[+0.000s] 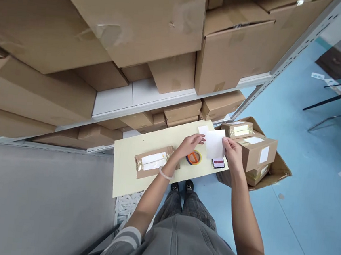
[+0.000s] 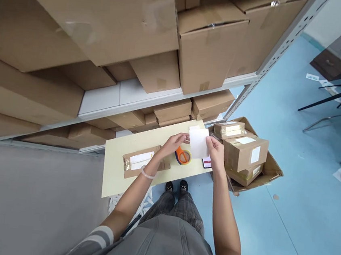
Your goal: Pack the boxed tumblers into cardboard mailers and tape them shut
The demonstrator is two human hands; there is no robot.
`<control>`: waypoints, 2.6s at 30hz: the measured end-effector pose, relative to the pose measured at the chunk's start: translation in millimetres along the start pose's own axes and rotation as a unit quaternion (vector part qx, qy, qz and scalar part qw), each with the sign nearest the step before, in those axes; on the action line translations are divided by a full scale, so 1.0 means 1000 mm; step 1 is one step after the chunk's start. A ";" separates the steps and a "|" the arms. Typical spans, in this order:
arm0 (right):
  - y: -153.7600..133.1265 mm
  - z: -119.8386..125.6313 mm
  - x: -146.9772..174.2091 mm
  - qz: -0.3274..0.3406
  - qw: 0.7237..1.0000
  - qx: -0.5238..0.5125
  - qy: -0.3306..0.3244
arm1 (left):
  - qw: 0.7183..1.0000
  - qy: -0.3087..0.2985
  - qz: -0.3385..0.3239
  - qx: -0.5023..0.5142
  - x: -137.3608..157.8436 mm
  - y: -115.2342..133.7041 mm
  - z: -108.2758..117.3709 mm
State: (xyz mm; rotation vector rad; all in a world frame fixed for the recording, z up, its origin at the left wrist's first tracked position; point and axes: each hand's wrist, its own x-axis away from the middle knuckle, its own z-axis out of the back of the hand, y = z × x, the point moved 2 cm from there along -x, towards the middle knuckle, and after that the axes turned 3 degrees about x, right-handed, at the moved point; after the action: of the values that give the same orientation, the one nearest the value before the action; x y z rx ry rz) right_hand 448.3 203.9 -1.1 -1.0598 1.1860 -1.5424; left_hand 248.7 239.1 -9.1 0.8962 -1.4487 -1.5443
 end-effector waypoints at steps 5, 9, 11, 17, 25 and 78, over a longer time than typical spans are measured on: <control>-0.069 -0.042 0.036 0.062 0.993 -0.065 -0.071 | 0.994 0.092 -0.036 0.056 0.058 0.068 0.034; -0.120 -0.073 0.063 0.135 0.984 -0.034 -0.110 | 0.979 0.180 -0.058 0.078 0.113 0.119 0.069; -0.141 -0.090 0.076 0.174 0.975 -0.008 -0.135 | 0.973 0.214 -0.070 0.055 0.144 0.137 0.084; -0.186 -0.139 0.127 0.350 0.928 0.071 -0.108 | 0.935 0.341 -0.084 0.045 0.228 0.154 0.111; -0.199 -0.191 0.215 0.513 0.847 0.076 -0.119 | 0.882 0.439 -0.103 0.141 0.278 0.165 0.111; -0.192 -0.173 0.210 0.469 0.880 0.063 -0.046 | 0.921 0.349 -0.147 0.097 0.269 0.171 0.092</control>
State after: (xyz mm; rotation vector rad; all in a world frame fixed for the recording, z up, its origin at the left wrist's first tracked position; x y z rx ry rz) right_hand 204.8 65.3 178.3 -0.3353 1.2359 -0.7683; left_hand 70.4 31.4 178.7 1.6430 -0.9728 -1.0989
